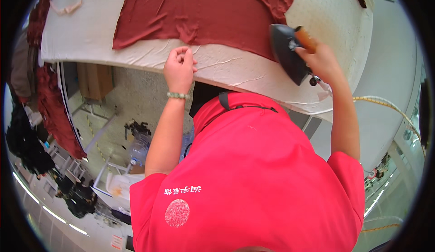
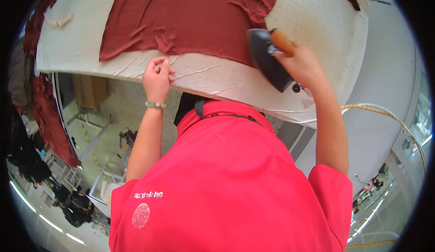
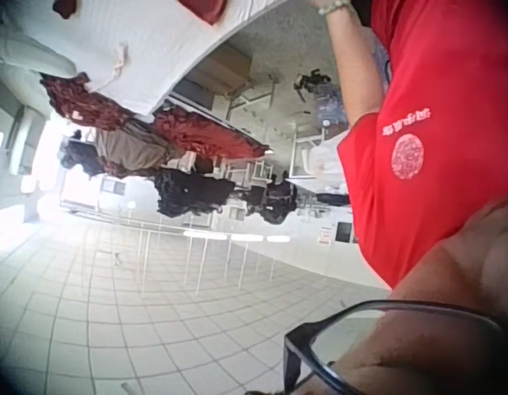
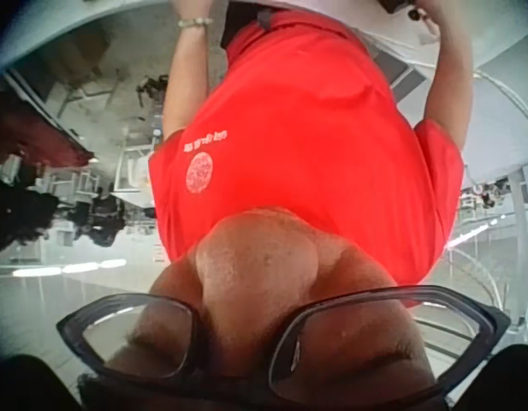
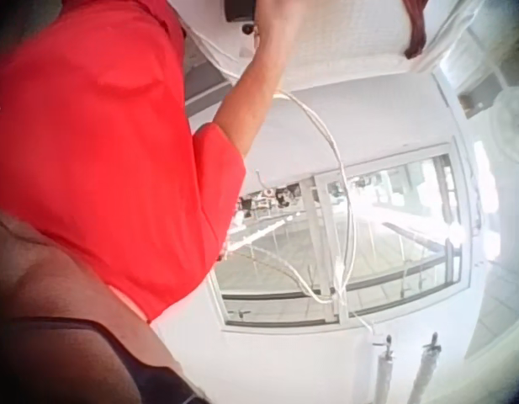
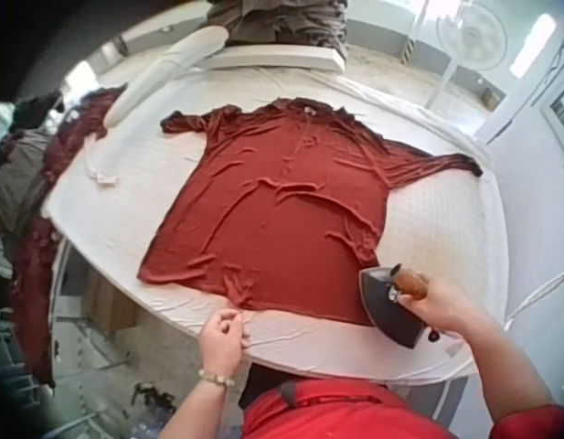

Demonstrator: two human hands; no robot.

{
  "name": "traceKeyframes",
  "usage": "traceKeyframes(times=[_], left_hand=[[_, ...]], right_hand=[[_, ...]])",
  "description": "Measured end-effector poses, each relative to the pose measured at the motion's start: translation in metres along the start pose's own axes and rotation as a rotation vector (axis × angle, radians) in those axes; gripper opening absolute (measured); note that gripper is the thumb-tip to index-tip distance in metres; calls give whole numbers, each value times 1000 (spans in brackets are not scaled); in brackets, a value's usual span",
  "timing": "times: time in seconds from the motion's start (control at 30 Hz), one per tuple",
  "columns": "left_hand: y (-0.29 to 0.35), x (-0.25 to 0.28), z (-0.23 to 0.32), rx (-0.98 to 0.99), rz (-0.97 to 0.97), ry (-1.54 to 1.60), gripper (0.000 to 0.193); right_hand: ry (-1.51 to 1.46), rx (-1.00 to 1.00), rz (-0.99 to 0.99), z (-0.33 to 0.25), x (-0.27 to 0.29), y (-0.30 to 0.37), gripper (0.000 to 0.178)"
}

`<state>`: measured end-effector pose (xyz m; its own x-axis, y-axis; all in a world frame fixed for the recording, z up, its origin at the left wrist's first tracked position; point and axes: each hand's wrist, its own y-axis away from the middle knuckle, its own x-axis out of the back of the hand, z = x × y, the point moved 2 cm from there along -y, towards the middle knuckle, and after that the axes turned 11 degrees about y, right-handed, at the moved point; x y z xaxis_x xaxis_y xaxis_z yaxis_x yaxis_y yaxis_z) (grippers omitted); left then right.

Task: Ironing a red blouse on a professional workbench using a steam iron.

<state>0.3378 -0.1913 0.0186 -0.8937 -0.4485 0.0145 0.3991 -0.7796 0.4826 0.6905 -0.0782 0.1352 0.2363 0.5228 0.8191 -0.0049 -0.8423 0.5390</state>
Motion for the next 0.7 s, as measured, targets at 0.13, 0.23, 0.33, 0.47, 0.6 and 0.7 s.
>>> traceKeyframes(times=[0.13,0.23,0.33,0.47,0.6,0.7], left_hand=[[5,-17,9,-64,-106,-80,17],[-1,-39,21,-73,-233,-122,15],[-21,-74,43,-236,-483,-268,14],[-76,-143,78,-403,-779,-398,14],[-136,-252,102,-888,-1139,-553,23],[-165,-328,113,-1214,-1385,-752,34]], right_hand=[[-95,-315,59,94,8,-14,44],[-95,-408,144,131,1,-18,44],[265,-442,550,123,-6,-1,37],[-93,-73,981,62,-51,45,24],[-538,-428,549,18,-128,41,21],[-670,-595,441,10,-150,37,19]])
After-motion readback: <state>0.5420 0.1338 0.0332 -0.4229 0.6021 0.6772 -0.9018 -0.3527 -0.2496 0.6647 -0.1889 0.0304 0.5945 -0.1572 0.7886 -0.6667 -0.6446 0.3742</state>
